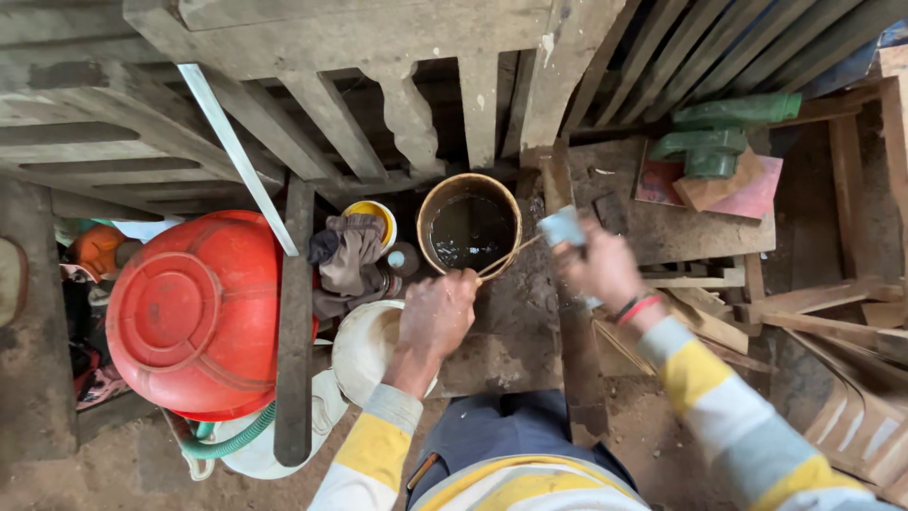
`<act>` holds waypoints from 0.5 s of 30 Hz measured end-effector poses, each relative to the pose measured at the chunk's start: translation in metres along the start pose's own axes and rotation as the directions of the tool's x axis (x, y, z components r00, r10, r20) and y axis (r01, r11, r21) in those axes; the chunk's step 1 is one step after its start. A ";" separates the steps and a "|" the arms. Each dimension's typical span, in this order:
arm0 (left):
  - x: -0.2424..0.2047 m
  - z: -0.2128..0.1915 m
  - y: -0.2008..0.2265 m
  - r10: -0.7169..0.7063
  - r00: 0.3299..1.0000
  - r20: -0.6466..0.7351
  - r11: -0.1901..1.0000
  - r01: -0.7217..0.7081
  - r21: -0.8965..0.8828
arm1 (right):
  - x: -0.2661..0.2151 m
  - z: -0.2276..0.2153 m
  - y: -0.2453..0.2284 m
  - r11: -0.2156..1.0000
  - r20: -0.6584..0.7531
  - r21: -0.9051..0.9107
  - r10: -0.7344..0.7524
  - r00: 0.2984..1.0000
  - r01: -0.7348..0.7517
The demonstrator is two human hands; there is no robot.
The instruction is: The person scrapes a thin metal strip with a file, rubs it with sandpaper, and dips it into a bucket of liquid.
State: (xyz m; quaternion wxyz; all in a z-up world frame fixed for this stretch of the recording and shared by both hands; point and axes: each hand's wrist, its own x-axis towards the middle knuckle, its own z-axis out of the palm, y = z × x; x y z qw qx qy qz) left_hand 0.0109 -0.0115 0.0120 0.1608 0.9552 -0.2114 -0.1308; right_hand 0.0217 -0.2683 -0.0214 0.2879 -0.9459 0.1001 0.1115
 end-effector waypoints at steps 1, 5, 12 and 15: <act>-0.001 0.000 0.001 -0.008 1.000 -0.001 1.000 0.008 -0.001 | 0.010 -0.003 0.005 0.993 0.055 0.056 0.098 0.994 -0.101; 0.007 -0.004 -0.002 0.012 1.000 0.006 1.000 -0.012 0.002 | -0.007 -0.005 -0.002 0.992 0.022 0.121 0.017 1.000 -0.019; -0.002 0.005 0.001 0.000 0.999 0.033 1.000 0.001 -0.006 | -0.006 0.010 0.016 1.000 -0.030 0.018 -0.017 0.999 0.017; 0.000 0.001 0.000 0.005 1.000 0.008 1.000 -0.005 0.008 | 0.030 -0.006 0.049 0.991 0.067 -0.050 0.128 0.989 -0.125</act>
